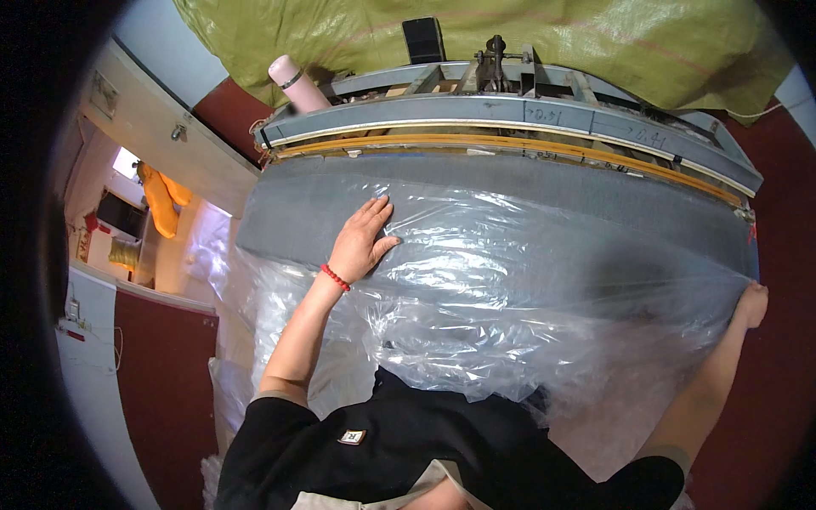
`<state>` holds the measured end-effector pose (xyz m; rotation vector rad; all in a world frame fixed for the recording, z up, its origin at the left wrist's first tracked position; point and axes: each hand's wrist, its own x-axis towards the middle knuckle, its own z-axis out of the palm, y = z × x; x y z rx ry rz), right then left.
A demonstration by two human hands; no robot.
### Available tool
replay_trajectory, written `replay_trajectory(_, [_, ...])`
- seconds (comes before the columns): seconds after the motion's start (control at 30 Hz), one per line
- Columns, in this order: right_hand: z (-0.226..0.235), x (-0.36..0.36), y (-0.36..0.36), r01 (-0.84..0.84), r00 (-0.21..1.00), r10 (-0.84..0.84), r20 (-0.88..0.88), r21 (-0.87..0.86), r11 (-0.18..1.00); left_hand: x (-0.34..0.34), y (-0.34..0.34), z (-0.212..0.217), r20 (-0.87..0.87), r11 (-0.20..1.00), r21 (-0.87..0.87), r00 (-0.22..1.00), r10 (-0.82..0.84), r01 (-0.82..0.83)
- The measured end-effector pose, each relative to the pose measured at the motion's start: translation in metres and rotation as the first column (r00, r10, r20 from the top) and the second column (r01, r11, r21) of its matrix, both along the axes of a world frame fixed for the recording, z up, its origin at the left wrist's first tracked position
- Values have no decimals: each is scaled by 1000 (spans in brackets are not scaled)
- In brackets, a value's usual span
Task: The recorder is operating a large heat-sealing machine to package or seal large plastic/foam sheets.
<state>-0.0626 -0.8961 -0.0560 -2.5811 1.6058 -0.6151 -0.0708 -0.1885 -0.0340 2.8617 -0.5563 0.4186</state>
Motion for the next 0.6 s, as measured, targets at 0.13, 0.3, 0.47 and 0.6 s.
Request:
replay_trajectory(0.13, [-30, -20, -76, -213, 784, -3, 620, 275, 938, 21, -3, -9, 75, 998, -66, 997, 0, 5])
replay_trajectory(0.3, [-27, -53, -116, -622, 328, -42, 944, 250, 742, 56, -5, -6, 26, 904, -318, 951, 309, -285])
replay_trajectory(0.47, [11, -87, -116, -591, 374, -15, 927, 251, 767, 76, 22, -26, 65, 899, -365, 957, 284, -242])
replay_trajectory(0.6, [16, -75, -139, -529, 543, 123, 831, 226, 818, 88, 34, -33, 314, 942, -318, 925, 212, -108])
